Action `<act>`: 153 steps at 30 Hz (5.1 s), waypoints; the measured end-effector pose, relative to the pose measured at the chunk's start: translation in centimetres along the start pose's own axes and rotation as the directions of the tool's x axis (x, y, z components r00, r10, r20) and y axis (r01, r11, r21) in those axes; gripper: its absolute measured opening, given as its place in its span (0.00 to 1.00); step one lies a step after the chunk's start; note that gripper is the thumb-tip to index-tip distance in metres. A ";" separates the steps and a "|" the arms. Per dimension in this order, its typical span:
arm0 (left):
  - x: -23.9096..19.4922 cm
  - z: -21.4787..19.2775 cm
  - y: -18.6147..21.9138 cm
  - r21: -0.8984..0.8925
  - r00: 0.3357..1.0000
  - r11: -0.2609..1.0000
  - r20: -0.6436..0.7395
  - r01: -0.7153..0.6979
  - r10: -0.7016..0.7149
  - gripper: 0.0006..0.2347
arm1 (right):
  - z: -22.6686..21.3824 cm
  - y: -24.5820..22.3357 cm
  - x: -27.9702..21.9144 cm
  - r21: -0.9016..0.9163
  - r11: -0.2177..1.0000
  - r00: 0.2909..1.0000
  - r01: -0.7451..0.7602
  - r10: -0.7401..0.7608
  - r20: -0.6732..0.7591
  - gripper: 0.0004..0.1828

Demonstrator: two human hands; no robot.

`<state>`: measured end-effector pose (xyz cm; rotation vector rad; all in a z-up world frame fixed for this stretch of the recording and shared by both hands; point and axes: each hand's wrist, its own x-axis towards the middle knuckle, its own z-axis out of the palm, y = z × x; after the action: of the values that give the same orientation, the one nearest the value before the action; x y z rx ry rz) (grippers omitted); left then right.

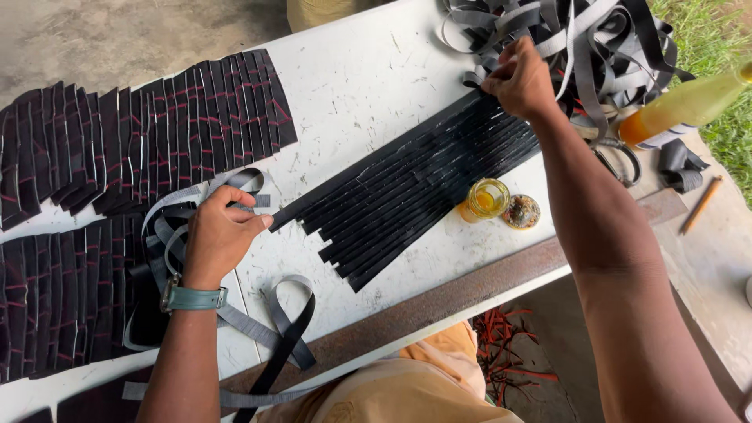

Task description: The person repeatedly picks up black and grey fabric straps, aligns them on a metal bar, and cuts them with shears. The cut pieces are stacked on the table while the remaining strap is fed back into the cutting position.

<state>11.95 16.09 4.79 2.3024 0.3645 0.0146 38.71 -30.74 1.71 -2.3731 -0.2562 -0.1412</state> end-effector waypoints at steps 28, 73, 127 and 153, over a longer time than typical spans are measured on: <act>3.8 4.1 -1.7 0.067 1.000 0.998 0.025 -0.007 0.006 0.14 | 2.4 3.9 0.0 -0.269 0.950 0.987 0.159 -0.155 0.037 0.23; -14.9 -8.8 17.5 0.340 0.655 0.631 -0.057 -0.697 0.753 0.11 | -3.1 -22.4 -30.2 0.840 0.493 0.943 0.227 -0.325 -0.064 0.59; -16.5 13.5 6.0 -0.070 0.930 0.998 0.367 -0.001 0.027 0.11 | -11.4 4.8 -31.0 -0.246 0.943 0.871 -0.224 0.080 -0.485 0.38; -15.8 12.5 4.7 -0.297 0.872 0.954 0.460 -0.026 0.167 0.09 | -7.6 -10.9 -21.6 -0.537 0.797 0.925 0.276 -0.069 0.373 0.36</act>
<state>-0.40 -0.06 1.16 1.9508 -0.0160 -0.4254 14.99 -31.37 10.69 -2.9837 -0.6867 0.1270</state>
